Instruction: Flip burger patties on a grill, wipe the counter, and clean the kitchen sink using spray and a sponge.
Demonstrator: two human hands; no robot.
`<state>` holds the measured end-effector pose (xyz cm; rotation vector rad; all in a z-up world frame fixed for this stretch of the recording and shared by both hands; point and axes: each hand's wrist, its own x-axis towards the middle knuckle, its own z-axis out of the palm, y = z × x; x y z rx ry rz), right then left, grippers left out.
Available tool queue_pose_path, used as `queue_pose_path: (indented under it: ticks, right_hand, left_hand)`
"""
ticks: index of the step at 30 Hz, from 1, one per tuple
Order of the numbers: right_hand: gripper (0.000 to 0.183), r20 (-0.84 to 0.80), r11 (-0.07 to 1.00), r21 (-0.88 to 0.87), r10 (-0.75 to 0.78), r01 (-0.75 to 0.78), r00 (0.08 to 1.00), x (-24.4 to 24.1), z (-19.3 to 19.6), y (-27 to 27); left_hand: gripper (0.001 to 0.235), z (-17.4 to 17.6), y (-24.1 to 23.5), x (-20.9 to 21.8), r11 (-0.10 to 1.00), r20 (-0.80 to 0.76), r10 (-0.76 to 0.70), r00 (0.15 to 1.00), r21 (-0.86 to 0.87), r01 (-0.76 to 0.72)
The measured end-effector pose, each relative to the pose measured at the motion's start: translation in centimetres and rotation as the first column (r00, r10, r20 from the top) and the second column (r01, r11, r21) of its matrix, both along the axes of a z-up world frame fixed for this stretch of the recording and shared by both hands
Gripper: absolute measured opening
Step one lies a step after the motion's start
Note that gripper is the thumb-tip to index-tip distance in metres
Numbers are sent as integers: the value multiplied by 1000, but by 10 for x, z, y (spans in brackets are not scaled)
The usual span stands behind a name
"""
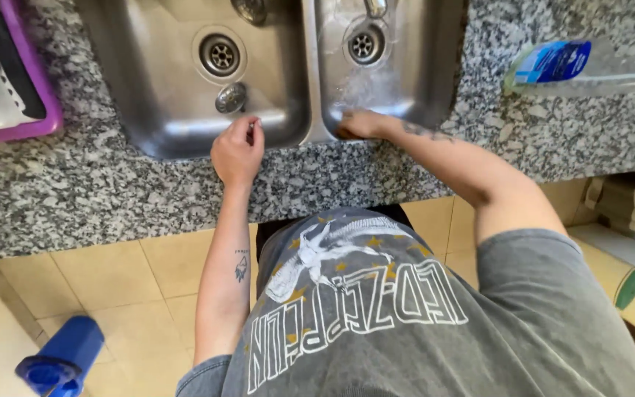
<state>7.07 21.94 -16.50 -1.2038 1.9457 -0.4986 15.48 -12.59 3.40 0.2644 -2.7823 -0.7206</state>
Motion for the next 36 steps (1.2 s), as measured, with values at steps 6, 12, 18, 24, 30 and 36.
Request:
queue_pose_path:
  ticks: [6, 12, 18, 24, 30, 36]
  right_hand:
    - [25, 297, 666, -140, -677, 732, 673, -53, -19, -124]
    - [34, 350, -259, 490, -816, 832, -460, -91, 2, -167]
    - [46, 50, 54, -447, -995, 893, 85, -59, 4, -151]
    - [39, 232, 733, 445, -649, 515, 724, -9, 128, -73]
    - [33, 239, 859, 476, -331, 187, 913, -35, 60, -3]
    - [30, -449, 839, 283, -312, 465, 837, -129, 61, 0]
  left_hand:
    - [3, 4, 2, -7, 999, 34, 31, 999, -20, -30]
    - [3, -3, 3, -4, 999, 90, 40, 995, -24, -38]
    - [2, 4, 2, -8, 999, 78, 30, 997, -21, -28]
    - [3, 4, 1, -5, 1000, 95, 8, 995, 12, -9]
    - [2, -1, 2, -6, 999, 101, 44, 994, -4, -44]
    - [2, -2, 1, -11, 996, 121, 81, 989, -33, -78]
